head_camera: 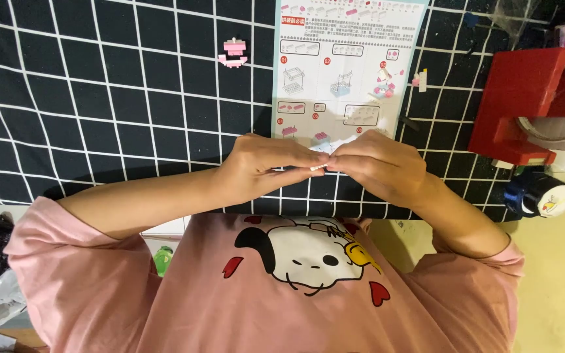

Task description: Assembling a miniature character figure from small plastic building blocks while following a printed instruction manual.

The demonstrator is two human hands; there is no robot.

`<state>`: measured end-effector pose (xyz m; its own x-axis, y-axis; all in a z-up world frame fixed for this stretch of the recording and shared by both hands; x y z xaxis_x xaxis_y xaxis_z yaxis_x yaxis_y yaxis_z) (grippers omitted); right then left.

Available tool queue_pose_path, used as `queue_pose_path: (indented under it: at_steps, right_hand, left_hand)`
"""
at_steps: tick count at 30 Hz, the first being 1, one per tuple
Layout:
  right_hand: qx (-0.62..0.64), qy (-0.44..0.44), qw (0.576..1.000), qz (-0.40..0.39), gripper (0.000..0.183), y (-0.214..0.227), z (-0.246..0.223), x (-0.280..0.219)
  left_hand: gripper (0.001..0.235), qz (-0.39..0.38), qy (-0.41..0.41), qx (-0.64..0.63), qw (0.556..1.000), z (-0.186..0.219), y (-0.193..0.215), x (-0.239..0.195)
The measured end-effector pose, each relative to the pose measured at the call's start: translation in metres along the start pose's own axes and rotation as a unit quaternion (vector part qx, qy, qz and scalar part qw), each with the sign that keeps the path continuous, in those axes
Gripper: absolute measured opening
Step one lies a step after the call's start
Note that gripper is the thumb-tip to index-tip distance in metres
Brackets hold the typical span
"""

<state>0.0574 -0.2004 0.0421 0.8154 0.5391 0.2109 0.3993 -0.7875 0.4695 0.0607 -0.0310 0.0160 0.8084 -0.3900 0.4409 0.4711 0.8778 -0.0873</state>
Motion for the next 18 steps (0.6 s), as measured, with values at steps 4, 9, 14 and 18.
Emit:
queue_pose_path:
  at_steps: [4,9,14,18]
  right_hand:
    - [0.01,0.006,1.0,-0.006,0.015,0.003,0.003,-0.003]
    - [-0.095,0.061,0.994,-0.004,0.021,-0.016,0.028,-0.039]
    - [-0.082,0.058,0.995,0.006,0.017,0.001,-0.007,-0.01]
    - [-0.089,0.068,0.994,0.006,0.019,-0.011,0.016,-0.024]
  left_hand:
    - [0.017,-0.024,-0.022,0.029,0.999,0.004,-0.001,0.003]
    - [0.017,0.042,0.068,-0.073,0.994,-0.007,0.004,0.004]
    - [0.018,0.08,0.152,-0.159,0.972,-0.019,-0.003,-0.002]
    - [0.019,0.118,0.18,-0.197,0.957,-0.026,-0.005,-0.007]
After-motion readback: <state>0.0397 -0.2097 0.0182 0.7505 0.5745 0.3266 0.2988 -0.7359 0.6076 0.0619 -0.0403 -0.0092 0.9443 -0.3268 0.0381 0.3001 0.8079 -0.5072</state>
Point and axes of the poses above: each hand's wrist, its own x-axis towards the middle knuckle, its own y-axis out of the back of the hand, z = x × y, the point moved 7 cm from there along x, towards the middle knuckle, and after that the axes turned 13 degrees about -y, right-handed, at the moved point
